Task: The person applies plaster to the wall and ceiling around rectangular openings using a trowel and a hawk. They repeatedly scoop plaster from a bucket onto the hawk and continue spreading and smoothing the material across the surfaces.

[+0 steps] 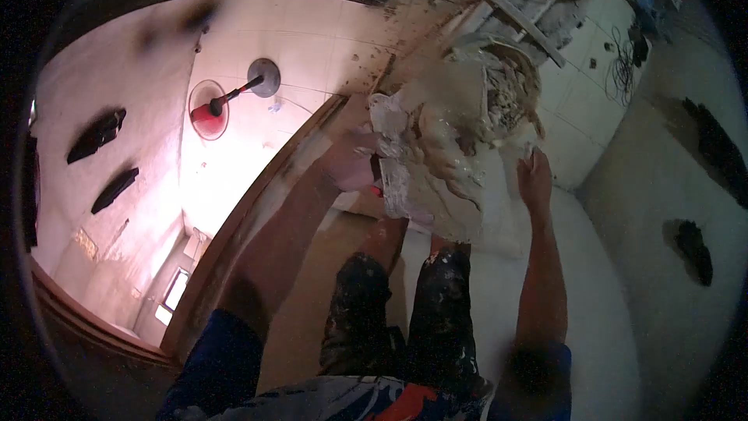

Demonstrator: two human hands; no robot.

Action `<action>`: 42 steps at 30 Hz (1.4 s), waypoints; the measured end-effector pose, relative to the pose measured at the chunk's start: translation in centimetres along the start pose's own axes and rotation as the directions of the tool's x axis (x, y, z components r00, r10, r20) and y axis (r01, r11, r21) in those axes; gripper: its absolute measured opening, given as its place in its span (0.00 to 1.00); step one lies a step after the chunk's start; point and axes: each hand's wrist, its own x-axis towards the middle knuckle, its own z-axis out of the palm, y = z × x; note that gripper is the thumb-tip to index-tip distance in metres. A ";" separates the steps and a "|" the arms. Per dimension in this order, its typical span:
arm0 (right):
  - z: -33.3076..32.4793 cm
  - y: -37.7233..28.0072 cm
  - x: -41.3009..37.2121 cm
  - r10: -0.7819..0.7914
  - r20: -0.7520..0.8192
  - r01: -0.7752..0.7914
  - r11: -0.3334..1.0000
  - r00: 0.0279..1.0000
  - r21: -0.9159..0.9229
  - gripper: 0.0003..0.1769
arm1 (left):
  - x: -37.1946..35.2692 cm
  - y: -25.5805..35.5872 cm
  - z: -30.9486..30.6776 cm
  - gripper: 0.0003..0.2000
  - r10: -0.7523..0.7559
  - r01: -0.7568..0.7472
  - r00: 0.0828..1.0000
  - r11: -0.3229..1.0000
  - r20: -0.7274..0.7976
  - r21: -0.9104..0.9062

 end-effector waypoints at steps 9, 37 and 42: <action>2.2 -2.4 5.5 0.033 0.189 -0.065 0.984 0.981 0.165 0.32 | -9.4 3.6 5.9 0.16 -0.040 -0.091 0.981 0.770 -0.191 -0.631; -17.8 -39.0 -6.2 -0.486 0.629 0.592 0.805 0.606 0.052 0.20 | -53.7 9.5 17.7 0.18 0.079 -0.837 -0.533 0.099 -0.843 0.538; -14.7 -35.7 2.4 -0.674 0.615 0.843 0.537 0.409 0.028 0.21 | -49.2 19.1 11.0 0.21 -0.157 -0.673 -0.732 0.322 -0.663 0.666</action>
